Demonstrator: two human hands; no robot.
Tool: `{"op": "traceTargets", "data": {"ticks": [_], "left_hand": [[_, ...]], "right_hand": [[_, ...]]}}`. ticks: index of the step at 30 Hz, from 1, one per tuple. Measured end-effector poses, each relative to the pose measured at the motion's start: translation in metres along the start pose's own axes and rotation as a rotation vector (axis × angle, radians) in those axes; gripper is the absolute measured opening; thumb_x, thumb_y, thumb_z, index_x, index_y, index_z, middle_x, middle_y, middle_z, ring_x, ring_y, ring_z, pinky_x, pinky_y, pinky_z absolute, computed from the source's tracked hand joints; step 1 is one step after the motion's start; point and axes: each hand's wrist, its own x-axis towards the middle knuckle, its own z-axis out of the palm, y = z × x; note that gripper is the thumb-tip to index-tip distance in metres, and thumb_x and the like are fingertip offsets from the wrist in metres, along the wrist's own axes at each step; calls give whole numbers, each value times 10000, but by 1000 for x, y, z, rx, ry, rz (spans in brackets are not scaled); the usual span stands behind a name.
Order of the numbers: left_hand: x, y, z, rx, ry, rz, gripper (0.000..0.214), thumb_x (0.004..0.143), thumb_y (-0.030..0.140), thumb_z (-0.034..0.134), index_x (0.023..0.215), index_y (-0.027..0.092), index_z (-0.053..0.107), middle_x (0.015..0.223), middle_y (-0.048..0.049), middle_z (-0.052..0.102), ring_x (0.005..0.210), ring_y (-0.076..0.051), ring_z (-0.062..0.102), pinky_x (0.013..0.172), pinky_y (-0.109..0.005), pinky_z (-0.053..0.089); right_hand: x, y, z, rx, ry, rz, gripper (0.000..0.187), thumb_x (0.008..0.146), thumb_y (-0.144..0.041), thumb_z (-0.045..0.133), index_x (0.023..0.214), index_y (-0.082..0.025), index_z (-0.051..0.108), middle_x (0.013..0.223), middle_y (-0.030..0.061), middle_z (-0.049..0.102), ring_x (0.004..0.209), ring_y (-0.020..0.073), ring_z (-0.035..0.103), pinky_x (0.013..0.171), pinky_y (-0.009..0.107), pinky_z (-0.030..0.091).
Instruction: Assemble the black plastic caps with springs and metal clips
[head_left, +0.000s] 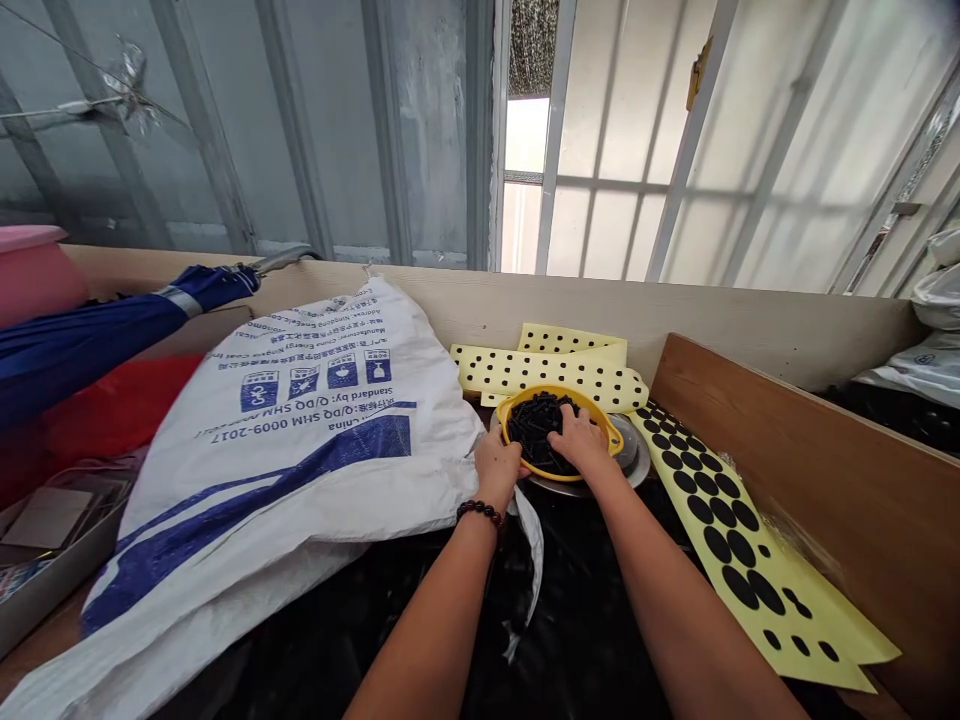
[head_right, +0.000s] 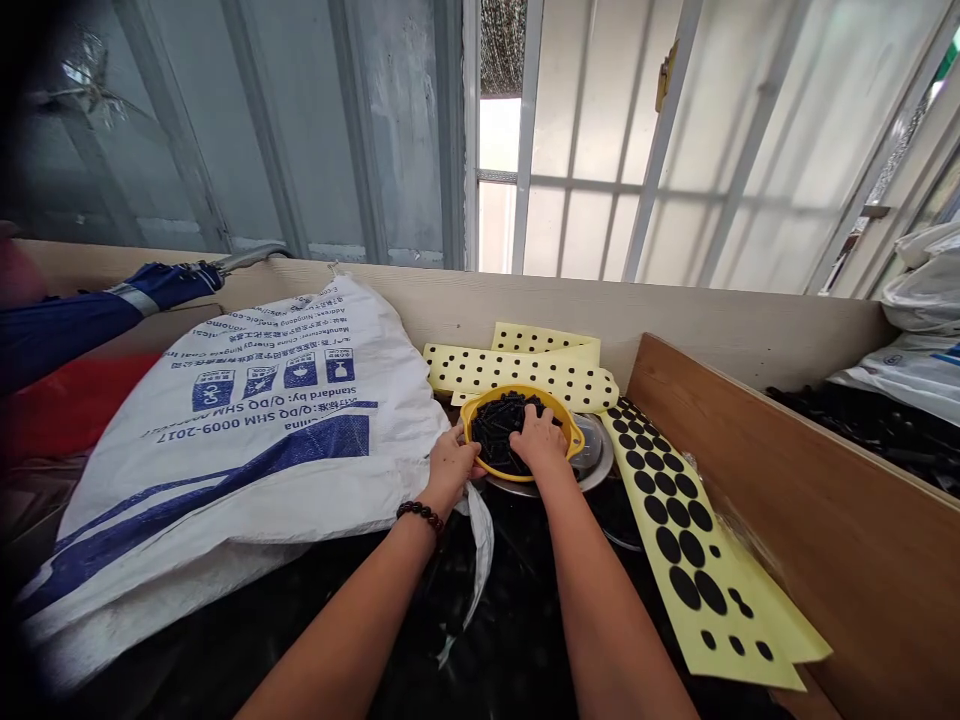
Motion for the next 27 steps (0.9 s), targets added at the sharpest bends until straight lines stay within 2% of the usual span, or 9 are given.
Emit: {"op": "traceTargets", "data": {"ticks": [11,20,23,27], "left_hand": [[-1,1,-1,18,-22,-23,286,889,289,522,1139,149,528,1108,-81,574,912,-191,597,765,-379,520],[0,-2,-1,15,3,15,250,892,282,519,1097,141,545,1029,-66,598,824,-160,610,695,-330,534],[-2,-1,-2,9,23,30,227,895,276,517,1068,134,554,957,-51,612,744,-132,610,633,-287,536],[-6,1,-2,-21,53,52,197,844,185,565,1033,134,576,719,2,609,504,-94,583,466,-218,511]], "right_hand": [[0,1,3,31,30,-23,338,889,-311,528,1198,-177,500,1188,84,534,975,207,573,809,412,496],[8,3,6,125,37,25,292,895,-304,518,1158,-178,530,1175,80,547,973,198,573,816,403,493],[12,7,6,196,38,32,288,894,-305,520,1151,-175,534,1170,79,550,975,198,573,818,405,492],[20,14,7,327,25,47,282,893,-305,522,1141,-171,540,1160,77,556,970,198,575,815,403,493]]}}
